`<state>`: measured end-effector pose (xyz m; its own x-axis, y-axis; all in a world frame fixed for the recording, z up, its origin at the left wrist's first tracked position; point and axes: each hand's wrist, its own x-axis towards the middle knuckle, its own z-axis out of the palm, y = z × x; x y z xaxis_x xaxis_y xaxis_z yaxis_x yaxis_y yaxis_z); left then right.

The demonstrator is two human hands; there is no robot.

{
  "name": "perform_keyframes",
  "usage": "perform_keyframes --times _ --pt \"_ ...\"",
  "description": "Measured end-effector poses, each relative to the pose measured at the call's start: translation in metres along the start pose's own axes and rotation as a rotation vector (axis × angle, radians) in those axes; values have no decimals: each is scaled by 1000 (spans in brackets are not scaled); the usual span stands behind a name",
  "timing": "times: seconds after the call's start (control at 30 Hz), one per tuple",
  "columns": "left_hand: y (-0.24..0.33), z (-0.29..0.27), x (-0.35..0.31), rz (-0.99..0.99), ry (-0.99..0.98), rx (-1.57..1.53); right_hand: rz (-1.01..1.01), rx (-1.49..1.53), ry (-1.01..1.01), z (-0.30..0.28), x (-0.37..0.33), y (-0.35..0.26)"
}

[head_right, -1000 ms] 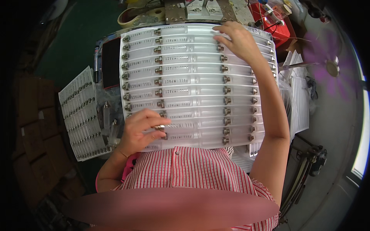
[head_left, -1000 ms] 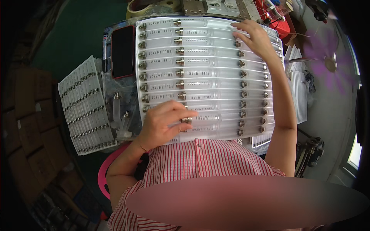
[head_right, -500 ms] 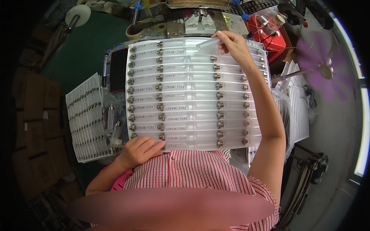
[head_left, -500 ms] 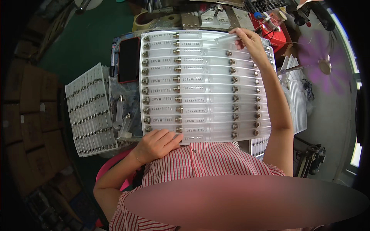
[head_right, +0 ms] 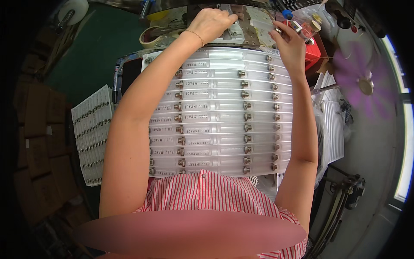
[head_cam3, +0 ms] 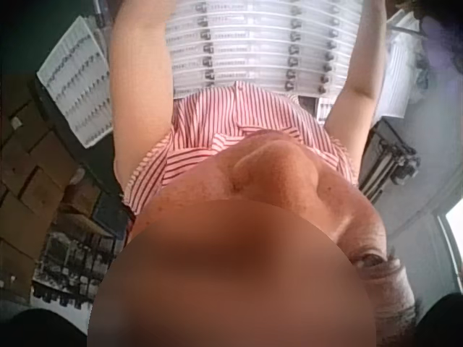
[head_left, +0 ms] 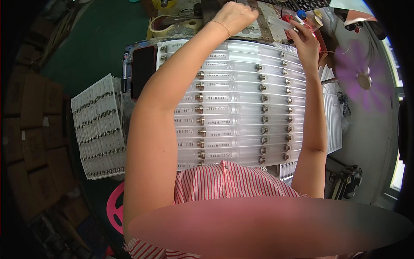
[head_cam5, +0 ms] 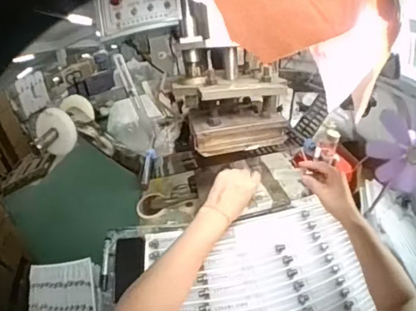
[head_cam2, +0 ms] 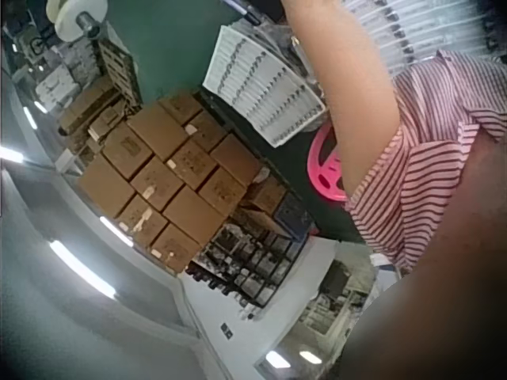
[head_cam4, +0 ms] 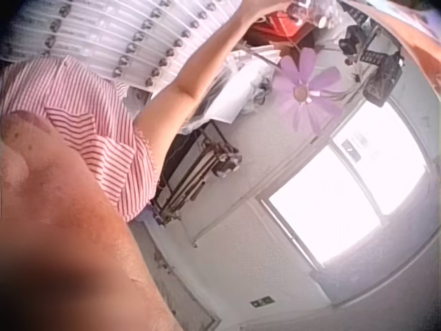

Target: Assembling small metal components into glass vials and organizing them in a tray.

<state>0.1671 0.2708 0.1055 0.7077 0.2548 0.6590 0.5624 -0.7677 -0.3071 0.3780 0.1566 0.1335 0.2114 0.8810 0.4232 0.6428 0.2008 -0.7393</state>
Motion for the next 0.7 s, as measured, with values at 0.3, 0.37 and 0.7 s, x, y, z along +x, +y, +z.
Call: perform_keyframes --times 0.3,0.37,0.7 --pt "82 -141 -130 -275 -25 -657 -606 -487 99 88 19 -6" --pt "91 -156 -149 -340 -39 -682 -489 -456 46 91 24 -2" --pt "92 -154 -168 -426 -49 -665 -183 -249 -197 92 36 3"
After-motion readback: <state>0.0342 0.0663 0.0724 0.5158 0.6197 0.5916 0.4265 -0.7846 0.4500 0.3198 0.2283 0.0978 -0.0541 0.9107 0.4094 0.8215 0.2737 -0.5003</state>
